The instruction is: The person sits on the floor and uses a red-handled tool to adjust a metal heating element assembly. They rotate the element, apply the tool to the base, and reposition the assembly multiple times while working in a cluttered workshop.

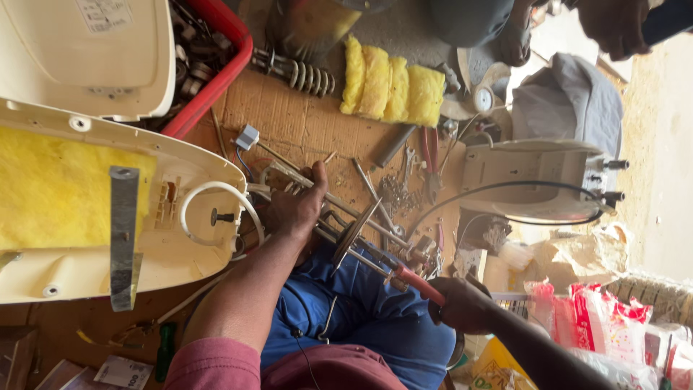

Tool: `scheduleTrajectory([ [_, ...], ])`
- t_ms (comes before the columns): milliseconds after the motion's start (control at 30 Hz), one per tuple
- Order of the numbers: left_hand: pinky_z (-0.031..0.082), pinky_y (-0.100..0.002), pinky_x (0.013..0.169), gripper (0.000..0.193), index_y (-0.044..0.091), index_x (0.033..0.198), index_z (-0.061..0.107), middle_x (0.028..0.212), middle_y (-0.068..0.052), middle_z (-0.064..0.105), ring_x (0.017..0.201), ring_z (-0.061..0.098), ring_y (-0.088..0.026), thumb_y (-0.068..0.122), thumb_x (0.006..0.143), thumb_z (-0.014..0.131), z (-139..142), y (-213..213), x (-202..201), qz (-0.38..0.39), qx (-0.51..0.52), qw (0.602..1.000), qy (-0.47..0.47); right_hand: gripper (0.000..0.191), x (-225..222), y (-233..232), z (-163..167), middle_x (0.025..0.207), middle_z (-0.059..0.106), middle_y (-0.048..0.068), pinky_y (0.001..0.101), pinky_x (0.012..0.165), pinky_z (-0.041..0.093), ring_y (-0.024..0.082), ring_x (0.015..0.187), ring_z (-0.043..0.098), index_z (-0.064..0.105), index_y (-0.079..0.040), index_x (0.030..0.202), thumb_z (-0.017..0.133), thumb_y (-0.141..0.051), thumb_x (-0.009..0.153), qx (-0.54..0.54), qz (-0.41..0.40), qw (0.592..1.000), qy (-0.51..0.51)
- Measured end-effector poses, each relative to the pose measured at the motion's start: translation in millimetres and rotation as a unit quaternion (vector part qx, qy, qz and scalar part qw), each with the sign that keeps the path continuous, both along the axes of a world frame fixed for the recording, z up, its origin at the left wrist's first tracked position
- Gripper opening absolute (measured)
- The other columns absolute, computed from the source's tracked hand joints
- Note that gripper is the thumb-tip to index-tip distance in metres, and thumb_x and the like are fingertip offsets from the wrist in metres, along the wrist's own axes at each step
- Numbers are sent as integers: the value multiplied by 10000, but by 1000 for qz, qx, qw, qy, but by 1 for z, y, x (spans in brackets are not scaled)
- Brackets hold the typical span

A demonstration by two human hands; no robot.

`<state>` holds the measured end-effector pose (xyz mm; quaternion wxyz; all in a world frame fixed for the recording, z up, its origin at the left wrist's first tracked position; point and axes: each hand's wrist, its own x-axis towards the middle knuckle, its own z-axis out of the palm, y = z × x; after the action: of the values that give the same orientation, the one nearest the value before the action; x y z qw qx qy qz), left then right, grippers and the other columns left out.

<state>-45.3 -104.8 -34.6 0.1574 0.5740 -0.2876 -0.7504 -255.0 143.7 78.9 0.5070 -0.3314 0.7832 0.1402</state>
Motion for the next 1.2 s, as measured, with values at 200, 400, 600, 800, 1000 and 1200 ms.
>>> scheduleTrajectory([
  [200,596,-426,901,920,68,1360,603,1160,-177,741,1030,740,-321,793,796,553,14,-10,-3,-155,17,960,-234,284,40,18,-5,1287,562,171,560,915,402,396,1128,528,830,-163,828,760,-27,589,-277,197,904,258],
  [400,541,-433,988,976,73,1319,655,1209,-159,721,1115,698,-330,831,705,618,13,-6,-2,-131,-22,962,-240,168,39,29,-17,1195,593,128,501,842,444,341,1071,571,810,-117,779,781,-70,620,-224,177,924,253],
  [600,513,-432,1056,976,58,1323,662,1251,-195,706,1189,671,-346,837,736,619,5,-1,3,-146,-13,964,-224,74,8,30,-19,1000,709,139,408,823,557,255,937,717,734,-108,774,694,-52,801,-97,84,988,84],
  [800,543,-411,1019,829,64,1250,717,1223,-132,749,1158,708,-274,693,710,685,7,-10,-6,-75,-51,981,-171,289,1,9,-12,1148,727,155,444,900,522,292,1092,674,745,-180,944,639,-14,734,-102,53,991,70],
  [1000,541,-390,1022,776,82,1249,721,1183,-123,764,1124,723,-261,670,743,701,11,-4,-8,-78,1,979,-188,221,46,12,-6,1313,575,102,526,981,372,346,1200,517,856,-144,829,749,-34,670,-205,159,929,263],
  [1200,512,-372,1034,863,44,1267,672,1230,-126,732,1160,689,-266,713,724,716,9,-4,-3,-63,-31,982,-177,149,33,7,-4,1112,635,120,472,887,489,302,1040,626,828,-119,768,751,-45,663,-199,185,937,218],
])
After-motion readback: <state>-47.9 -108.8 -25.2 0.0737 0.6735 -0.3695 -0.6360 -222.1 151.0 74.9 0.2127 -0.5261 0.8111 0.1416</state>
